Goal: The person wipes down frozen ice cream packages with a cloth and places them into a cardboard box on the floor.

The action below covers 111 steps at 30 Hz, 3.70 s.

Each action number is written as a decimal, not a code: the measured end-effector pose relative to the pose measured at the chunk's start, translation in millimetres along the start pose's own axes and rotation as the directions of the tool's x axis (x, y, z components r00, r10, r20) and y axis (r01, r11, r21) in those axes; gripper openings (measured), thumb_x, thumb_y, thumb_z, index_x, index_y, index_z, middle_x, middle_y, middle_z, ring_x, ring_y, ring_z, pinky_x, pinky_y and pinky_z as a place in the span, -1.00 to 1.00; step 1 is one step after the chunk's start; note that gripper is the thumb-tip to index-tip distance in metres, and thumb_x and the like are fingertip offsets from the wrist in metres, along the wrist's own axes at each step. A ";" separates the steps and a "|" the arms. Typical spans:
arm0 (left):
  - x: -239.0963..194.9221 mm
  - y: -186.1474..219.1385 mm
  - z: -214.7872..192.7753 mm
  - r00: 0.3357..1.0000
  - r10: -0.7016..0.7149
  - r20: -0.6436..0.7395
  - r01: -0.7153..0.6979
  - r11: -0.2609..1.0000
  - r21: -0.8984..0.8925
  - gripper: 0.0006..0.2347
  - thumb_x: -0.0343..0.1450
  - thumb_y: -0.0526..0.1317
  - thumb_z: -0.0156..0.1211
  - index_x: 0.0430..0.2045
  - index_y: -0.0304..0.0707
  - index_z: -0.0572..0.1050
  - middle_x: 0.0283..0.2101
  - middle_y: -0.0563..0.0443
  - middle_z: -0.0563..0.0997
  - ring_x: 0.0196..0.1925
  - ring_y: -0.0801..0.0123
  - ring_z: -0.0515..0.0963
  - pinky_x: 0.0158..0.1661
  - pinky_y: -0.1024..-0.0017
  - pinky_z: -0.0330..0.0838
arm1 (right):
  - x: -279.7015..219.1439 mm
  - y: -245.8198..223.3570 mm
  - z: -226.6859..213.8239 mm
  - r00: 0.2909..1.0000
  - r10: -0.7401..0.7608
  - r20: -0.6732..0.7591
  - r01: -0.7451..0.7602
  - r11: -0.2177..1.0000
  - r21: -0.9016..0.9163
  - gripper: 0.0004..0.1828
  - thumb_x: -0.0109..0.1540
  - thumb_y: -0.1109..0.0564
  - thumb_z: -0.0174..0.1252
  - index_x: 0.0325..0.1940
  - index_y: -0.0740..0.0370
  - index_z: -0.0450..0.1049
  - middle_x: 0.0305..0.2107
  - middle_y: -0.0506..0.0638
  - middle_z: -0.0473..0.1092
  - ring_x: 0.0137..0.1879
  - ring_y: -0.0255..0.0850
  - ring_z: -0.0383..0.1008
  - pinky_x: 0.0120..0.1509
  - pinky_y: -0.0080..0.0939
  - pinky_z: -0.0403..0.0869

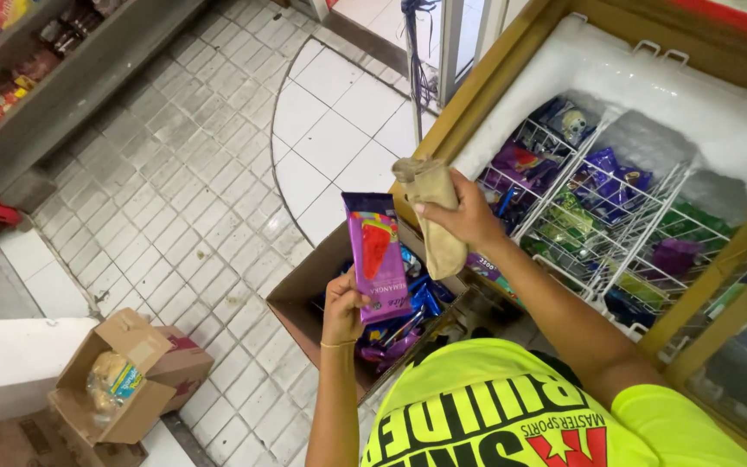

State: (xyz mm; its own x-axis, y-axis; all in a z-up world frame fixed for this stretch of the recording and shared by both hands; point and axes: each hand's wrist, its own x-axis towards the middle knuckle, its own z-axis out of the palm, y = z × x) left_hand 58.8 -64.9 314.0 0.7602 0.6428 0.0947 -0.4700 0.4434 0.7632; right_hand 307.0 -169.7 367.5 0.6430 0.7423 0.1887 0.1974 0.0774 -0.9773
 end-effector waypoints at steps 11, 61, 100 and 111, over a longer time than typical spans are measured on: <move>9.5 -0.5 -28.5 0.920 -0.061 -0.387 -0.010 0.984 -0.180 -0.82 0.11 -0.47 0.11 -0.72 -0.22 0.24 -0.73 0.01 0.35 -0.72 0.42 0.35 -0.67 0.58 0.22 | -64.6 -19.2 17.5 0.730 0.168 0.663 0.276 0.815 -0.510 -0.38 0.07 -0.27 0.35 0.16 -0.09 0.50 -0.15 -0.02 0.43 -0.04 0.16 0.54 0.01 0.17 0.52; 21.7 -41.2 19.0 0.778 -0.611 -0.148 0.198 0.462 -0.865 -0.14 0.37 0.47 -0.14 0.23 -0.45 0.33 0.22 -0.51 0.42 0.32 -0.33 0.36 0.34 -0.31 0.06 | -113.8 -6.2 42.5 0.760 -0.318 0.567 0.604 0.668 -0.434 -0.63 0.07 -0.02 0.40 -0.07 0.05 0.61 -0.01 -0.03 0.55 -0.15 -0.07 0.65 -0.07 -0.21 0.57; 18.6 33.1 5.5 0.951 -0.310 -0.003 0.202 0.627 -0.753 -0.40 0.49 0.22 -0.12 0.31 -0.19 0.26 0.37 -0.30 0.34 0.33 -0.28 0.35 0.28 -0.32 0.18 | -135.5 -2.1 28.2 0.694 0.199 0.692 0.398 0.695 -0.599 -0.45 0.06 -0.17 0.36 0.12 -0.17 0.46 -0.09 -0.11 0.30 -0.10 0.16 0.56 -0.05 0.14 0.55; 14.9 -45.3 -11.6 0.798 -0.602 -0.022 0.504 0.686 -0.524 -0.38 0.30 0.33 0.21 0.04 -0.18 0.54 0.05 -0.18 0.63 0.10 -0.01 0.62 0.26 0.00 0.39 | -37.4 -23.3 12.4 0.983 -0.113 0.143 0.176 0.790 -0.588 -0.36 0.10 -0.35 0.35 0.12 -0.03 0.44 -0.05 -0.08 0.36 0.05 0.05 0.52 0.03 0.06 0.52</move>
State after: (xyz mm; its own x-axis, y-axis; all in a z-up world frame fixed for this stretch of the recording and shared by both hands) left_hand 86.2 -68.2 273.4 0.8800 0.2594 -0.3979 -0.1749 0.9558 0.2365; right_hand 269.2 -191.1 382.0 0.5038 0.8165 0.2820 0.7042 -0.1991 -0.6815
